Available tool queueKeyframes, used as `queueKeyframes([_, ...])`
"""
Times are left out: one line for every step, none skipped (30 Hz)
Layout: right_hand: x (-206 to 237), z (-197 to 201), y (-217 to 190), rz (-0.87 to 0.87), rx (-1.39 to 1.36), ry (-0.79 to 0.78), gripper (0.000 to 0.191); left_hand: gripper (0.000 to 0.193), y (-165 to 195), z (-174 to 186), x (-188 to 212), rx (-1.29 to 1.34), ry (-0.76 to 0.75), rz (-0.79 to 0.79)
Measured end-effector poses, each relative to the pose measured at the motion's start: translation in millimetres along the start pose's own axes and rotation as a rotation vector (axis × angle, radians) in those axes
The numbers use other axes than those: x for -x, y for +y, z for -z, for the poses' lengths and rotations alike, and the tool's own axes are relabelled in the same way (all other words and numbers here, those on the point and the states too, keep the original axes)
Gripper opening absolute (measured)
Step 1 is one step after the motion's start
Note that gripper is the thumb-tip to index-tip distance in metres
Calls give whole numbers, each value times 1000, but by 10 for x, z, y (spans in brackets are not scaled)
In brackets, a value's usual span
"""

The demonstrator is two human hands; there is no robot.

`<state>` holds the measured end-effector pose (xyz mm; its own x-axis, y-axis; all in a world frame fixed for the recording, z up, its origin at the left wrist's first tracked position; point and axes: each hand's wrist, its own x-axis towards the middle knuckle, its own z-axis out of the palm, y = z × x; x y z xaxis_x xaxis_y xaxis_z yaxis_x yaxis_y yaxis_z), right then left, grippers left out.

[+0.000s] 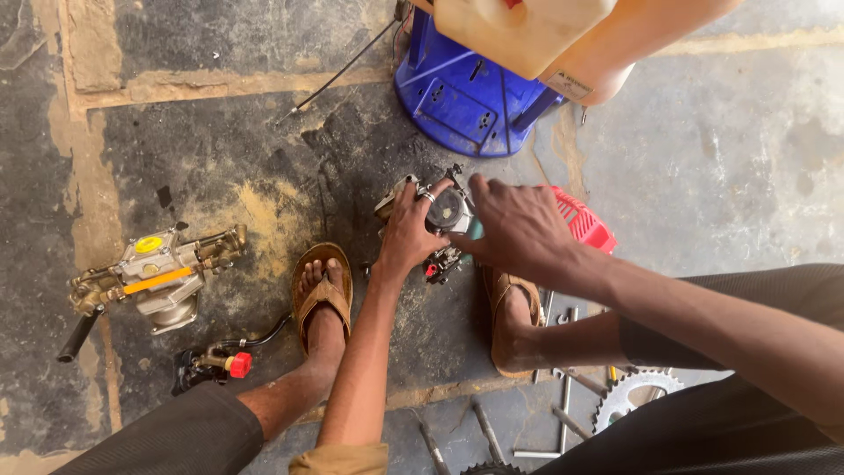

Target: The person uses a screwdriver to tighten screws on a small engine part held between their legs. They rotate the part to access different sides and continue adjusting screws throughout the clip.

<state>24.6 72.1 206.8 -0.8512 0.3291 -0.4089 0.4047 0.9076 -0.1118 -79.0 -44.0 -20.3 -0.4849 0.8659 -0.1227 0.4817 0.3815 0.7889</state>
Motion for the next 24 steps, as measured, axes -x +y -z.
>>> queueKeyframes([-2, -4, 20, -10, -37, -19, 60, 110, 10, -3, 9, -8, 14, -8])
queueKeyframes([-13, -16, 41, -13, -72, -33, 53, 112, 22, -3, 9, -20, 37, -16])
queueKeyframes([-26, -34, 65, 25, -134, 12, 52, 114, 30, 4, -2, -32, 64, -30])
queueKeyframes([-14, -64, 87, 54, -198, 53, 51, 113, 32, 15, 2, -23, 60, -37])
queueKeyframes([11, -100, 109, 78, -262, 89, 50, 112, 35, 19, 10, -9, 51, -43])
queueKeyframes([26, -132, 134, 195, -256, 155, 43, 110, 35, 27, 6, 3, 47, -51])
queueKeyframes([39, -168, 148, 314, -250, 222, 38, 110, 31, 32, 3, 3, 53, -70])
queueKeyframes([57, -208, 146, 432, -247, 284, 38, 109, 26, 35, 6, 5, 56, -84])
queueKeyframes([64, -254, 125, 552, -47, 245, 32, 109, 23, 32, 23, 7, 60, -93])
queueKeyframes([51, -293, 91, 673, 155, 208, 25, 105, 20, 30, 43, 0, 71, -92])
queueKeyframes([42, -314, 76, 791, 361, 172, 20, 101, 22, 28, 54, -8, 84, -93])
queueKeyframes([39, -316, 71, 820, 354, 155, 17, 97, 30, 26, 76, -15, 94, -93])
queueKeyframes([45, -308, 65, 845, 348, 136, 15, 95, 48, 18, 107, -1, 96, -73])
queueKeyframes([44, -284, 61, 867, 345, 124, 13, 93, 68, 21, 122, 9, 100, -60])
queueKeyframes([50, -247, 57, 842, 296, 178, 19, 91, 92, 31, 108, 17, 107, -57])
queueKeyframes([76, -208, 44, 819, 246, 230, 24, 96, 121, 39, 95, 8, 77, -27])
queueKeyframes([93, -165, 23, 807, 195, 278, 31, 101, 152, 48, 86, 1, 55, 14])
queueKeyframes([108, -117, 1, 704, 118, 313, 42, 105, 179, 61, 78, -4, 35, 61])
queueKeyframes([145, -81, -25, 592, 34, 343, 54, 105, 199, 76, 71, -11, 35, 66])
queueKeyframes([178, -53, -58, 469, -54, 372, 67, 106, 211, 97, 60, -19, 24, 68])
queueKeyframes([177, -26, -71, 299, -47, 241, 69, 106, 220, 108, 56, -27, 11, 70])
queueKeyframes([165, -8, -69, 134, -37, 106, 72, 107, 227, 111, 61, -31, 27, 46])
queueKeyframes([154, -9, -68, -28, -24, -27, 77, 107, 226, 114, 66, -37, 45, 22])
queueKeyframes([134, -26, -59, -56, -88, -64, 73, 108, 219, 117, 68, -46, 66, -8])
